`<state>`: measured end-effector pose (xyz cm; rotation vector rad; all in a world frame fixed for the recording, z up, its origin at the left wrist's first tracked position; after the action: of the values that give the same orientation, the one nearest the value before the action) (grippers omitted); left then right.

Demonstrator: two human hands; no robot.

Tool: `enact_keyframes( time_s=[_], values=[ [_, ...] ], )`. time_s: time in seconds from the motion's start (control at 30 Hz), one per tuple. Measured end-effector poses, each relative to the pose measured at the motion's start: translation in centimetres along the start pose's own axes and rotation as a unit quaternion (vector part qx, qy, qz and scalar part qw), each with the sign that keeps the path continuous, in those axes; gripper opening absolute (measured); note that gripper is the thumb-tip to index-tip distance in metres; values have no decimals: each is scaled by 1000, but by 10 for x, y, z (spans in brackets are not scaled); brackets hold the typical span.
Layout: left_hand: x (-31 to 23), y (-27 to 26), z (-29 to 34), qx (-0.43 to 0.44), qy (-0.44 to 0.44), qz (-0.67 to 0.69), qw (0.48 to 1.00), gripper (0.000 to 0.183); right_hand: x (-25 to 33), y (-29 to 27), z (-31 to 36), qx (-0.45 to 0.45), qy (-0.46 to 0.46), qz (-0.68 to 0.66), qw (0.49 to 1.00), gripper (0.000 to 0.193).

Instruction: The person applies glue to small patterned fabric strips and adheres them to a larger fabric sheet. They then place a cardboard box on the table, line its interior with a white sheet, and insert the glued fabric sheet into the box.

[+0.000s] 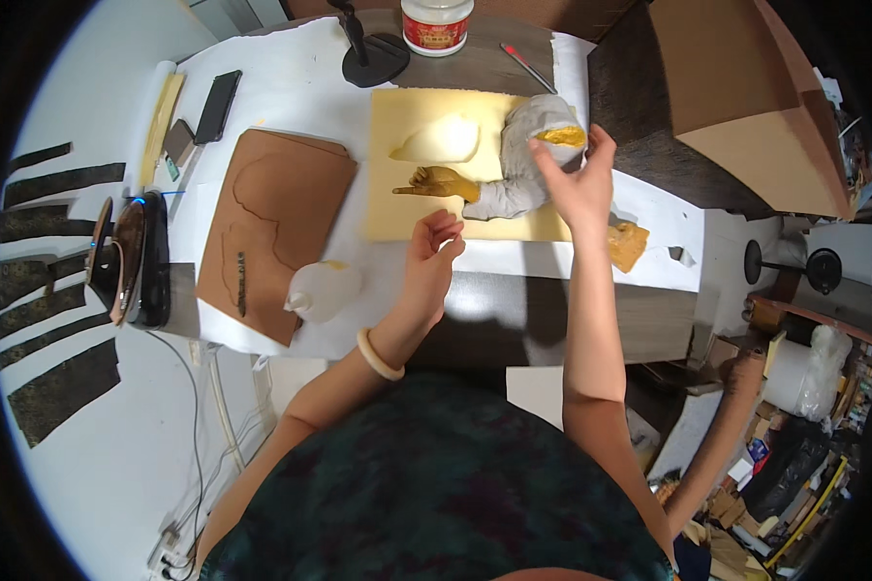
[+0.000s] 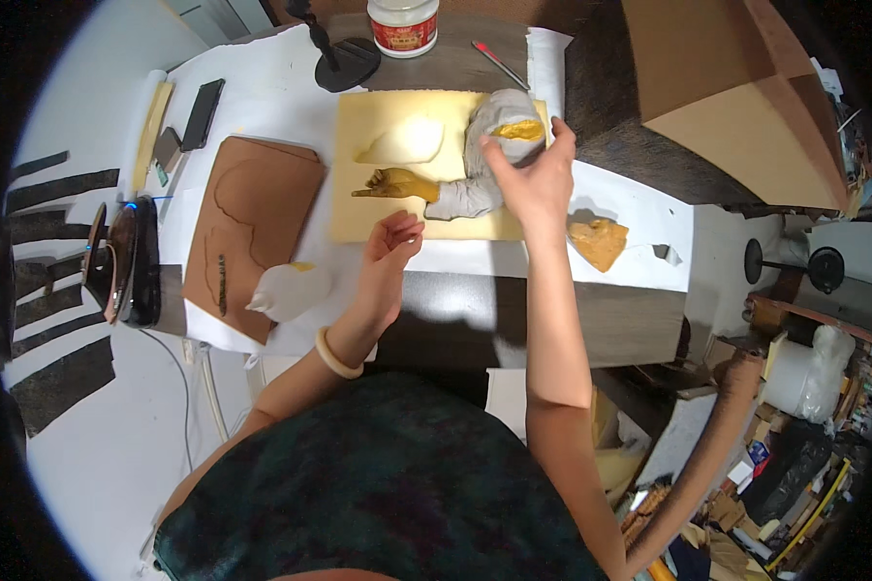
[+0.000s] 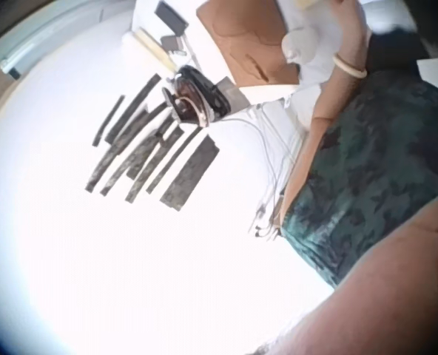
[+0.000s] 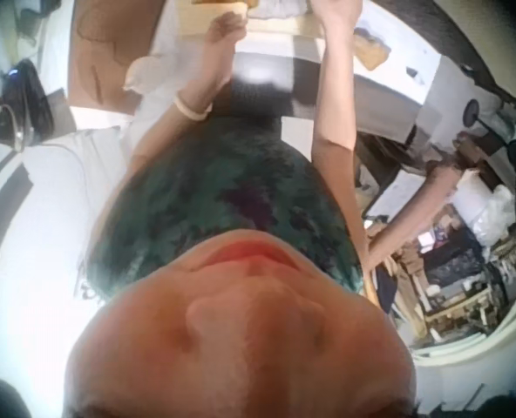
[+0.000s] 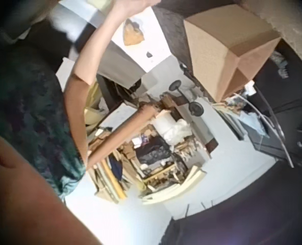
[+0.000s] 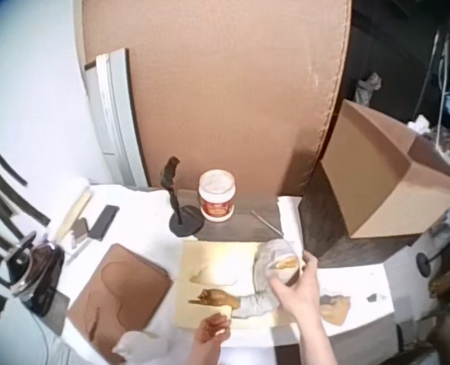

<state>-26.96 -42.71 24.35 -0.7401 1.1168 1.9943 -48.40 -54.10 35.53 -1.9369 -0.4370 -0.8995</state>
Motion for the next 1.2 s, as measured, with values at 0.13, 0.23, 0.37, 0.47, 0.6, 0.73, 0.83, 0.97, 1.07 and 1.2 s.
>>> enact_keyframes(
  time_s=[0.13, 0.23, 0.37, 0.47, 0.6, 0.73, 0.83, 0.97, 1.07, 1.2],
  values=[
    [-13, 7, 28, -49, -44, -116, 991, 44, 24, 4, -23, 107, 7, 111, 988, 99],
    [-48, 31, 53, -12, -28, -150, 988, 47, 24, 11, -29, 160, 21, 185, 969, 100],
    [-77, 35, 64, 36, -59, -176, 982, 36, 19, 22, -38, 195, 44, 243, 949, 103],
    [-108, 23, 72, 56, -59, -158, 984, 24, 19, 28, -36, 196, 71, 244, 947, 110],
    [-148, 9, 88, 72, -85, -123, 986, 18, 26, 32, -43, 250, 91, 323, 908, 110],
    [-153, 1, 85, 59, -97, -133, 985, 21, 17, 42, -61, 286, 100, 339, 891, 114],
    [-118, 4, 65, 29, -196, -61, 978, 23, 22, 46, -61, 319, 89, 360, 872, 124],
    [-21, 6, 14, -16, -271, 18, 962, 33, 29, 64, -64, 354, 53, 410, 839, 139],
    [-5, 27, -7, -86, -230, 16, 969, 45, 22, 70, -61, 377, 26, 404, 833, 144],
    [9, 32, -29, -113, -229, 3, 967, 64, 29, 70, -64, 399, 23, 406, 822, 141]
  ],
)
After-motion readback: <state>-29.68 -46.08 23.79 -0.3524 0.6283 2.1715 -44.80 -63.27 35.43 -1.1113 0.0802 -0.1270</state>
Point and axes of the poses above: each hand's wrist, its own z-axis away from the middle knuckle, its own y-axis out of the palm, x = y × z, the point moved 8 cm from there along -z, towards the middle knuckle, and after that the axes turned 9 degrees about -x, right-handed, at the moved point
